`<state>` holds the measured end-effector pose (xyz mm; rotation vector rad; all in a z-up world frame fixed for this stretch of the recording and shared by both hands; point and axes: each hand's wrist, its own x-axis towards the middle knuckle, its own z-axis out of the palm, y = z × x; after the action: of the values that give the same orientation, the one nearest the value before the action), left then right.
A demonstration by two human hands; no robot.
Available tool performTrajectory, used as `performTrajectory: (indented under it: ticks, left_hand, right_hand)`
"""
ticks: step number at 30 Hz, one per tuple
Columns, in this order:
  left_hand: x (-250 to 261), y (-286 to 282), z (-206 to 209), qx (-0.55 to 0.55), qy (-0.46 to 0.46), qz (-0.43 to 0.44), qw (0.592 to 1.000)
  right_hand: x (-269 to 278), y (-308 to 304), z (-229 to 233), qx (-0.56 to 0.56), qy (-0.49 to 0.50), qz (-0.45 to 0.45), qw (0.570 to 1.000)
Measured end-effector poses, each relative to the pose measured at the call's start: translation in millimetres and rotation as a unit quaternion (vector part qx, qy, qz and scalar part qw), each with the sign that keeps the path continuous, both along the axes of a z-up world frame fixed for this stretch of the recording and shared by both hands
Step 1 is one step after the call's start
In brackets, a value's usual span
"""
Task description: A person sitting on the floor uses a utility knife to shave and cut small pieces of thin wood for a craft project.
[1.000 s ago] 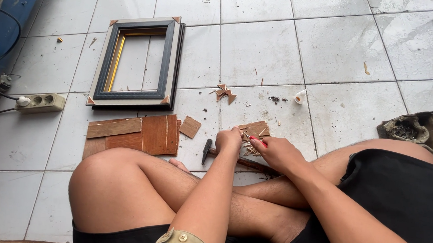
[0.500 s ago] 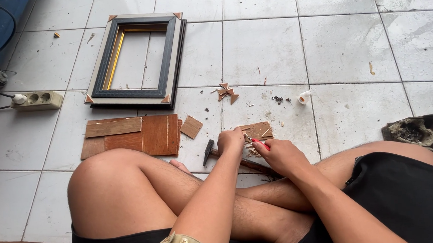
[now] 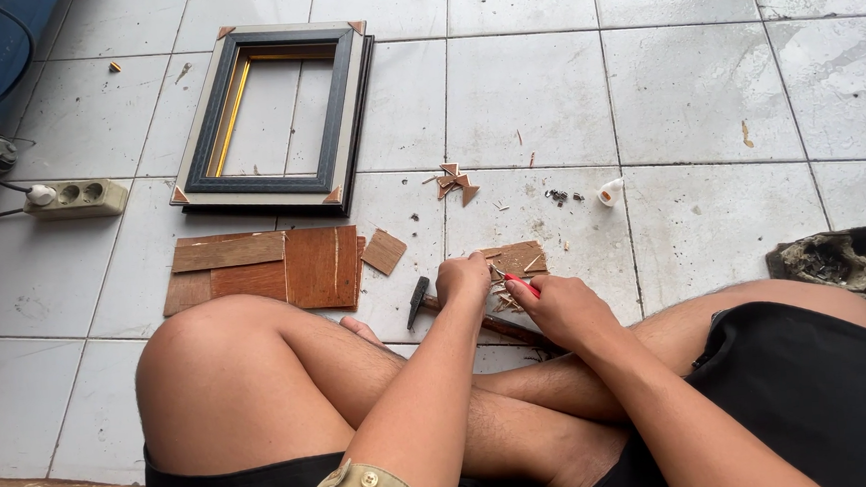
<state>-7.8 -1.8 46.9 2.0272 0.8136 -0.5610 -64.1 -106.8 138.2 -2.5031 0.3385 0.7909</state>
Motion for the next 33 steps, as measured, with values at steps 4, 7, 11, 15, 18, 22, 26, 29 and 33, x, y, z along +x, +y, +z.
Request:
performTrajectory:
  ticks: [4, 7, 11, 15, 18, 22, 26, 29, 33]
  left_hand:
    - [1.3, 0.0, -1.1, 0.008, 0.005, 0.002, 1.000]
    - [2.0, -0.1, -1.0, 0.002, 0.015, -0.006, 1.000]
    - [2.2, 0.6, -8.9, 0.002, 0.010, 0.009, 1.000]
    - [4.4, -0.7, -5.7, -0.004, 0.008, 0.014, 1.000]
    - [2.1, -0.2, -4.4, -0.001, 0.008, 0.006, 1.000]
    - [3.8, -0.9, -1.4, 0.005, 0.013, 0.010, 1.000]
    - [2.4, -1.2, 2.2, -0.004, 0.011, 0.013, 1.000]
    - [4.2, 0.2, -1.5, -0.010, 0.008, 0.023, 1.000]
    - [6.8, 1.6, -8.9, -0.011, 0.010, 0.016, 1.000]
  right_hand:
    - [0.4, 0.8, -2.0, -0.007, 0.001, 0.006, 1.000]
    - [1.2, 0.3, -5.5, 0.008, -0.007, 0.003, 1.000]
    - [1.8, 0.6, -8.2, 0.011, -0.005, 0.004, 1.000]
    - [4.4, 2.0, -11.5, 0.004, -0.002, 0.008, 1.000]
    - [6.7, 1.0, -21.1, 0.015, -0.006, 0.006, 1.000]
    - [11.8, 0.8, -22.6, 0.026, -0.004, 0.001, 1.000]
    - [11.6, -0.2, -21.4, 0.036, 0.005, -0.011, 0.999]
    - [10.6, 1.5, -12.1, 0.038, 0.007, -0.008, 0.999]
    - [9.9, 2.4, -11.0, 0.036, 0.009, -0.008, 0.999]
